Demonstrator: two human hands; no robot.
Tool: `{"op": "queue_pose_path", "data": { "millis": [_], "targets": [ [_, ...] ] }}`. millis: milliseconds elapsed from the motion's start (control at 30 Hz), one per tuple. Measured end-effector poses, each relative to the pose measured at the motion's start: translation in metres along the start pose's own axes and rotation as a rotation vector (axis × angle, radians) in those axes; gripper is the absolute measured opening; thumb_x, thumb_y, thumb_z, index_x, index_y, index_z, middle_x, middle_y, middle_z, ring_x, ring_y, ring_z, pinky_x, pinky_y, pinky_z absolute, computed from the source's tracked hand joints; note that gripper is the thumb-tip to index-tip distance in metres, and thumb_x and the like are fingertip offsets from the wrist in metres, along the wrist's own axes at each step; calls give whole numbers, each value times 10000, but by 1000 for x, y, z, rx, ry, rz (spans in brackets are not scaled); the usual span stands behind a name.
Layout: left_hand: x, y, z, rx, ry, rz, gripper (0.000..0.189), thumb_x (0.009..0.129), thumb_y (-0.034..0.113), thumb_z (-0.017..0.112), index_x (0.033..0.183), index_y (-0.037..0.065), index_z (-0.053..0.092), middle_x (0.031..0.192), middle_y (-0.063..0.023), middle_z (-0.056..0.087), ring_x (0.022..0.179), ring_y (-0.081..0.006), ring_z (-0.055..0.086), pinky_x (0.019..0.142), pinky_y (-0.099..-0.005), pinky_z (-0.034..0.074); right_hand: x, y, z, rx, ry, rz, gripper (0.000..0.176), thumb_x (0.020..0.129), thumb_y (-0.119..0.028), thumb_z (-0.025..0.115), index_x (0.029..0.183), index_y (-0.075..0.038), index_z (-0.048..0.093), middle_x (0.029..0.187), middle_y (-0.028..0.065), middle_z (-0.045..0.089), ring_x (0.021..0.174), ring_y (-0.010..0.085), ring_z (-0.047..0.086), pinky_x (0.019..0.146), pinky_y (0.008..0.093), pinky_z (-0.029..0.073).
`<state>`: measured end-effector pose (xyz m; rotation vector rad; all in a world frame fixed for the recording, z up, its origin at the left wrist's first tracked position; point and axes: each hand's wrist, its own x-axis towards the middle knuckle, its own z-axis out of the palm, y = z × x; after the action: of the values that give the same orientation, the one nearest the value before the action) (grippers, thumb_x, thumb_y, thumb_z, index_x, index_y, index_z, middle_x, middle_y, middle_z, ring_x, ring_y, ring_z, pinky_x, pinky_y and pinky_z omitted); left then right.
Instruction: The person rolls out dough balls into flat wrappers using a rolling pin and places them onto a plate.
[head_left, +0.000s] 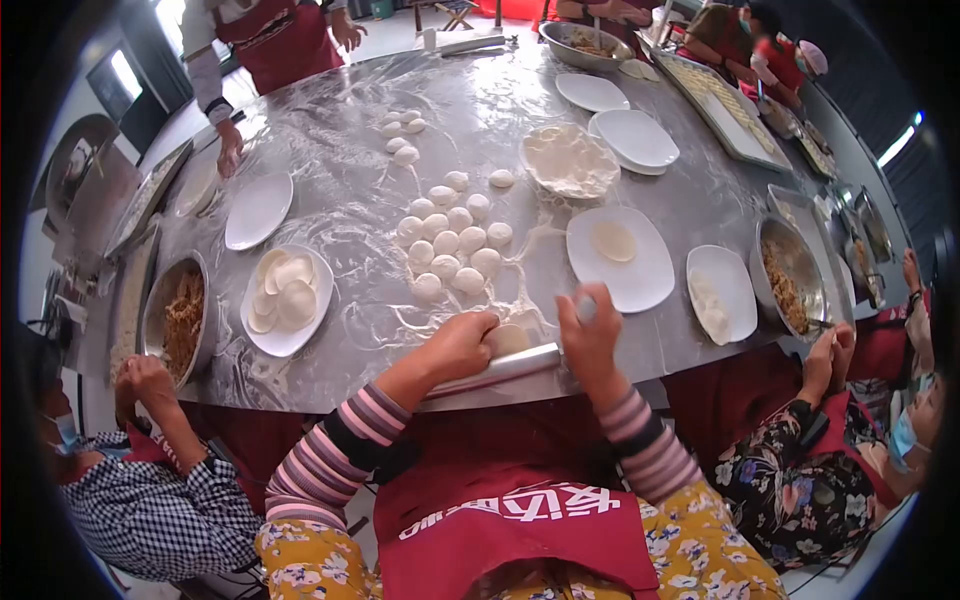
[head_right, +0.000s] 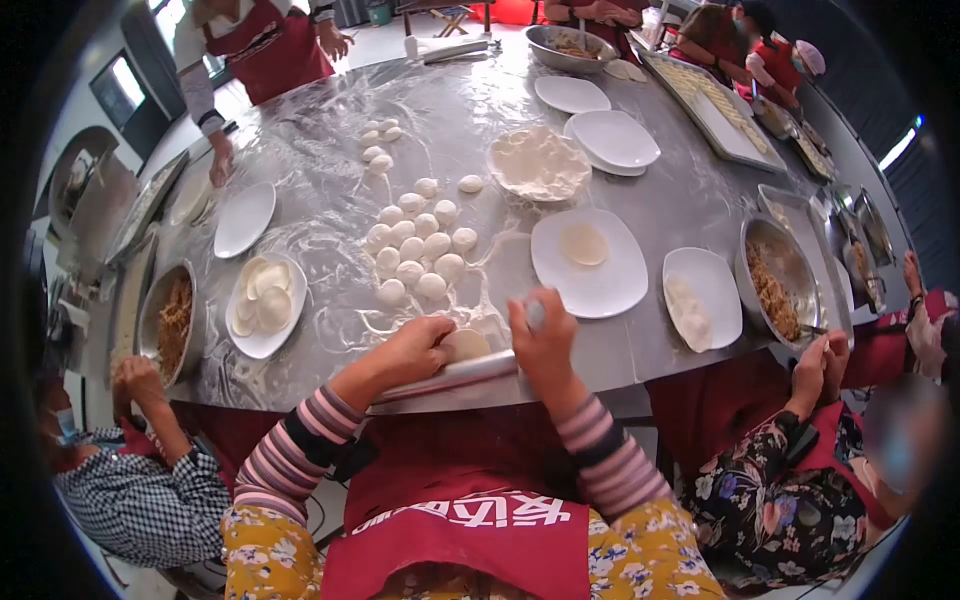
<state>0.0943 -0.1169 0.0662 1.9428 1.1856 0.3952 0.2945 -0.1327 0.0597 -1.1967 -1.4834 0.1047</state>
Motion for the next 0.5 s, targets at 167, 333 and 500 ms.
{"op": "queue_pose_path", "data": {
  "millis": [167, 333, 500],
  "targets": [
    [18, 14, -7, 48, 53, 18, 206, 821, 193, 531, 829, -1, 599, 818, -227, 616, 808, -400, 589, 710, -460, 449, 24, 10, 32, 56, -25, 34, 237, 731, -43, 698, 839, -52, 487, 656, 149, 530, 563, 372, 541, 499, 407, 418],
    [14, -4, -4, 122, 64, 16, 191, 836, 158, 547, 862, -26, 590, 827, -221, 616, 801, -348, 608, 687, -406, 456, -23, -5, -21, -219, -7, -127, 211, 748, -18, 681, 836, -55, 493, 626, 80, 511, 529, 277, 536, 494, 349, 429],
    [-5, 0, -4, -51, -5, 17, 161, 817, 53, 526, 950, -26, 570, 831, -174, 631, 786, -250, 613, 697, -360, 467, -4, 1, 3, -59, 34, 21, 211, 751, -37, 679, 850, -49, 493, 632, 117, 531, 547, 289, 542, 501, 357, 419]
  ]
}}
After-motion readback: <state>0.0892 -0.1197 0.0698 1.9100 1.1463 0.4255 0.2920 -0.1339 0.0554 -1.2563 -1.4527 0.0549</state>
